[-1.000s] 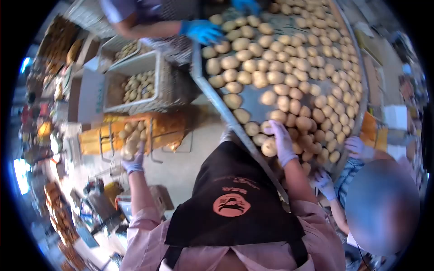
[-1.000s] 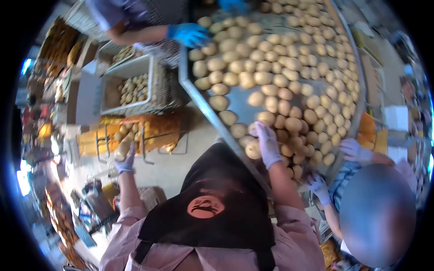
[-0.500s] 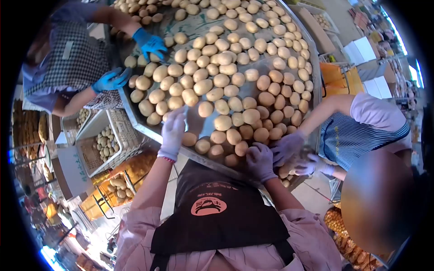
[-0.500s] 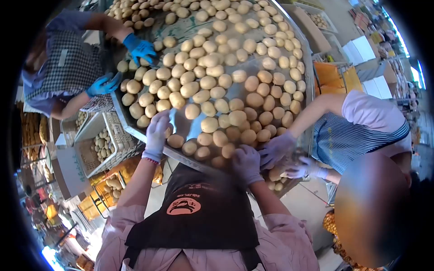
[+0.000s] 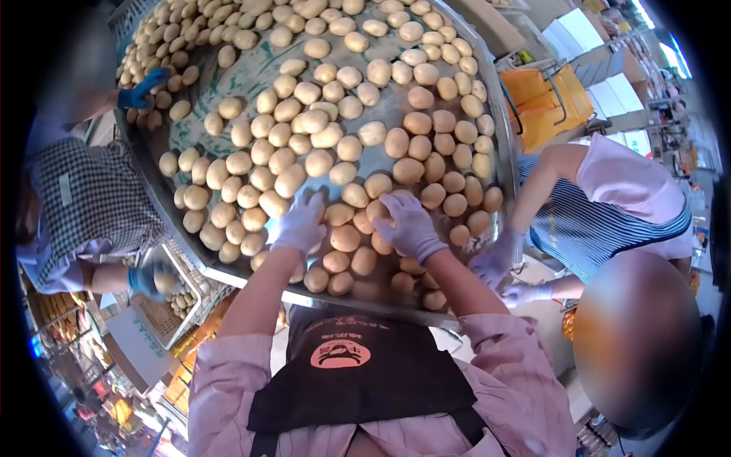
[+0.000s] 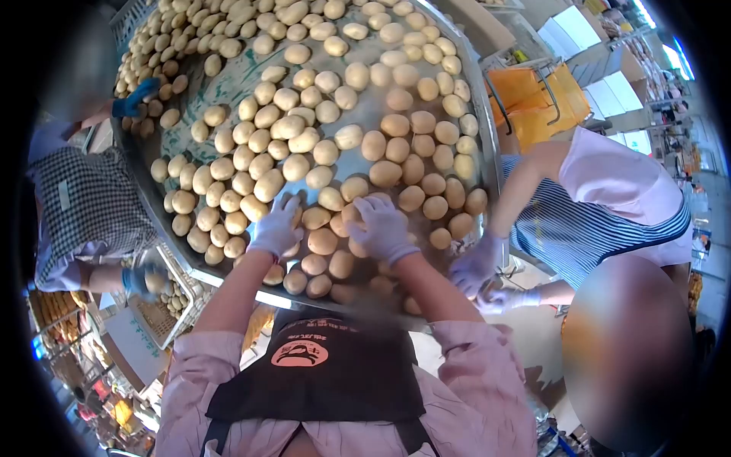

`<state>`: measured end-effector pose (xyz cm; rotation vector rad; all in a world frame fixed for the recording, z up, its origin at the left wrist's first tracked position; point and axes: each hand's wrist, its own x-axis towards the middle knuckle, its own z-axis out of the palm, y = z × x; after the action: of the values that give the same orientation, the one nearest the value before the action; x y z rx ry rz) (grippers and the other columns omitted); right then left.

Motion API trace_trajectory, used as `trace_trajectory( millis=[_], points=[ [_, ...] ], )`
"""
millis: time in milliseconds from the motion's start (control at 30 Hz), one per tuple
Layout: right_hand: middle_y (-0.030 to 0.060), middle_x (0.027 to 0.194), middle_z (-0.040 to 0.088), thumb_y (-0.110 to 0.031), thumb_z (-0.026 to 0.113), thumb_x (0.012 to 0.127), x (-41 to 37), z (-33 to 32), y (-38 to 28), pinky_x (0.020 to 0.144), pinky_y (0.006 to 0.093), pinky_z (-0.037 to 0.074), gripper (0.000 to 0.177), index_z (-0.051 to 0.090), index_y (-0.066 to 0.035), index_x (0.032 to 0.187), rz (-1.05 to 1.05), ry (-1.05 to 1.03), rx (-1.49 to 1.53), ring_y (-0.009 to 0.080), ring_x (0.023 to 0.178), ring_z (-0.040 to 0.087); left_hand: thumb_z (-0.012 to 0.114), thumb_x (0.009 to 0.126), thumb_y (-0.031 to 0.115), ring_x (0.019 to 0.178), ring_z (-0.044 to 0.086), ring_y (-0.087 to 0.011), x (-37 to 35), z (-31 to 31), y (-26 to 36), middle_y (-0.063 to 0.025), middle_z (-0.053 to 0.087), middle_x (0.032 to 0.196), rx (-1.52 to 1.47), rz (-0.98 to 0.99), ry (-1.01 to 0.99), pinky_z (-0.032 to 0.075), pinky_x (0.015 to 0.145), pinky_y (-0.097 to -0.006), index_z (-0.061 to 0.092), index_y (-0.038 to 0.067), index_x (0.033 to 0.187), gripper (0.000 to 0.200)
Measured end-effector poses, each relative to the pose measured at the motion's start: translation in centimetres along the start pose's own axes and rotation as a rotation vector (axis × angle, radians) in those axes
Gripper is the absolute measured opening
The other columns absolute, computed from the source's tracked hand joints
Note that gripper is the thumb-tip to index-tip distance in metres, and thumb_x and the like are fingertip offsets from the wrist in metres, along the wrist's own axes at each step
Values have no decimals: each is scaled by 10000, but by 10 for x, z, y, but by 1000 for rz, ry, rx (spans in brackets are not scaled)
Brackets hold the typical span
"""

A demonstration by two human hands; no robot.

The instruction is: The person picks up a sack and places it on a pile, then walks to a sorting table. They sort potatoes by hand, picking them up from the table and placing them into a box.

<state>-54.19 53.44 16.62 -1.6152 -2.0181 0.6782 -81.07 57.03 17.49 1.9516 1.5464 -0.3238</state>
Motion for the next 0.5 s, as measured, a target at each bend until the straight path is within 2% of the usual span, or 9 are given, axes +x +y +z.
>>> trace_trajectory(
  millis=[33, 67, 100, 167, 200, 267, 333, 433, 500],
  points=[
    [166, 1133, 709, -255, 675, 927, 12, -12, 1, 959, 480, 546, 338, 689, -92, 1222, 92, -131, 128, 404, 1102, 659, 731, 862, 312, 1286, 605, -412, -8, 5, 2, -174, 443, 1563, -46, -39, -18, 537, 1045, -497, 397, 194, 1558, 781],
    [163, 1141, 718, -252, 672, 928, 29, -19, 15, 981, 475, 540, 355, 680, -108, 1253, 107, -88, 62, 407, 1117, 662, 722, 867, 334, 1294, 595, -405, -16, 10, 3, -169, 445, 1560, -91, -80, -34, 527, 1056, -494, 403, 191, 1556, 773],
    [168, 1170, 715, -242, 664, 933, 55, -28, 32, 1008, 473, 528, 377, 665, -122, 1290, 118, 9, 3, 410, 1144, 654, 692, 880, 351, 1326, 567, -395, -20, 27, -1, -162, 429, 1574, -138, -137, -44, 507, 1087, -486, 399, 196, 1576, 770],
    [184, 1248, 697, -215, 643, 945, 110, -49, 64, 1069, 472, 498, 432, 630, -151, 1372, 143, 257, -107, 416, 1211, 627, 749, 857, 385, 1284, 601, -385, -22, 48, -14, -197, 575, 1420, -410, -130, 51, 513, 1055, -478, 456, 140, 1515, 760],
    [200, 1373, 617, -217, 638, 955, 138, -50, 95, 1076, 483, 490, 431, 628, -161, 1382, 152, 370, -164, 420, 1279, 578, 759, 871, 364, 1259, 614, -367, -23, 51, -19, -204, 603, 1366, -548, -114, 48, 515, 1048, -463, 459, 113, 1500, 741],
    [200, 1464, 545, -218, 643, 954, 152, -37, 127, 1080, 507, 477, 457, 613, -196, 1409, 219, 365, -376, 418, 1316, 542, 756, 908, 342, 1173, 634, -289, -30, 66, -35, -171, 628, 1278, -739, -113, 43, 541, 976, -417, 470, 115, 1474, 674],
    [173, 1414, 553, -223, 662, 937, 156, -32, 130, 1073, 528, 471, 506, 591, -243, 1437, 335, 147, -603, 406, 1274, 562, 729, 954, 337, 1050, 646, -171, -37, 81, -51, -91, 625, 1212, -844, -130, 51, 591, 849, -357, 486, 172, 1452, 578],
    [140, 1401, 539, -261, 693, 924, 160, -59, 110, 1056, 534, 476, 542, 579, -298, 1452, 522, -169, -649, 391, 1282, 564, 714, 968, 308, 1046, 611, -140, -64, 70, -40, -43, 563, 1246, -1381, -363, 10, 599, 778, -329, 462, 206, 1452, 555],
    [148, 1374, 529, -318, 762, 894, 151, -69, 117, 1068, 511, 492, 639, 524, -345, 1487, 527, -211, -618, 393, 1260, 559, 688, 989, 211, 1042, 646, -207, -73, 80, -48, -35, 556, 1307, -1624, -464, 18, 621, 760, -378, 397, 183, 1488, 578]
  ],
)
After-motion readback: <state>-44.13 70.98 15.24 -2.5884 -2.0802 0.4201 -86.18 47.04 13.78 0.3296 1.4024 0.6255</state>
